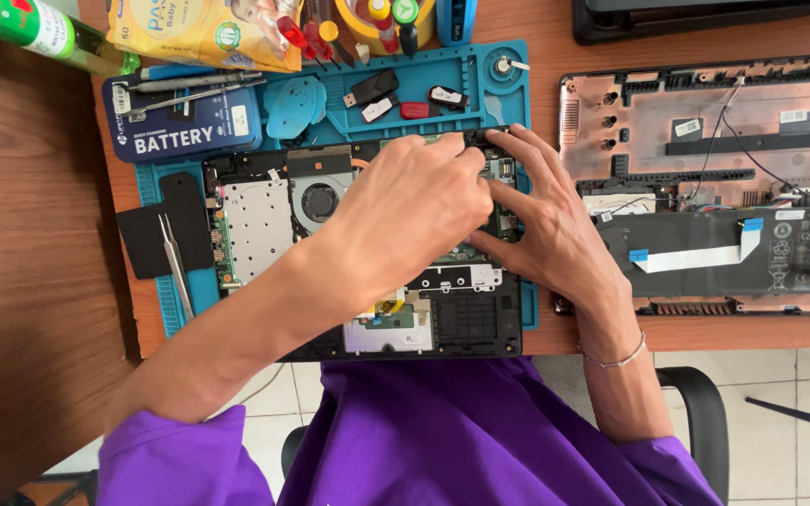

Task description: The person uses a screwdriver and tweezers to remove and replace components inside a laptop, including the heat pipe and fan assembly, on an anti-static mat.

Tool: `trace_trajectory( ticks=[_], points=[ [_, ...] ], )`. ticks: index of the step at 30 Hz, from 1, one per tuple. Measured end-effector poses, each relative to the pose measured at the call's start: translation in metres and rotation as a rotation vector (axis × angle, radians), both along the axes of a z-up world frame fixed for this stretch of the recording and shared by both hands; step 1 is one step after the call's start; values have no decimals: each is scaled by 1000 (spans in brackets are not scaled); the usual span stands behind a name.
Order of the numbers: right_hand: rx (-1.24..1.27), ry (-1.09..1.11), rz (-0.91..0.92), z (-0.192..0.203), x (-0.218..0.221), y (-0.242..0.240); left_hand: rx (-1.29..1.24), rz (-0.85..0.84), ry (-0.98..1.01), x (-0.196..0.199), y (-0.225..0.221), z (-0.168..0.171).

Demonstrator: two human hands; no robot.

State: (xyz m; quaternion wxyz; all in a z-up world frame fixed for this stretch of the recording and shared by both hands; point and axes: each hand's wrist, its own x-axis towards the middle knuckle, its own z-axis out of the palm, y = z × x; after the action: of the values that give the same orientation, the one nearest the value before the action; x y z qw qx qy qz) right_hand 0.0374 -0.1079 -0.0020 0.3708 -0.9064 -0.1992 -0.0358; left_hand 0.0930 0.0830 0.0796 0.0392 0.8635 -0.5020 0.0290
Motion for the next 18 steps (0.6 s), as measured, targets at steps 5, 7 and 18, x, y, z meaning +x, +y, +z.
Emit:
trace_trajectory(
  ticks=[5,7,18],
  points=[
    [14,10,11,-2,1,-1,70,1,82,2,-17,-9],
    [21,4,15,-2,1,-1,75,-3,106,6,-19,-12],
    [1,-26,10,-4,0,-1,-137,2,84,13,-17,-19]
  ],
)
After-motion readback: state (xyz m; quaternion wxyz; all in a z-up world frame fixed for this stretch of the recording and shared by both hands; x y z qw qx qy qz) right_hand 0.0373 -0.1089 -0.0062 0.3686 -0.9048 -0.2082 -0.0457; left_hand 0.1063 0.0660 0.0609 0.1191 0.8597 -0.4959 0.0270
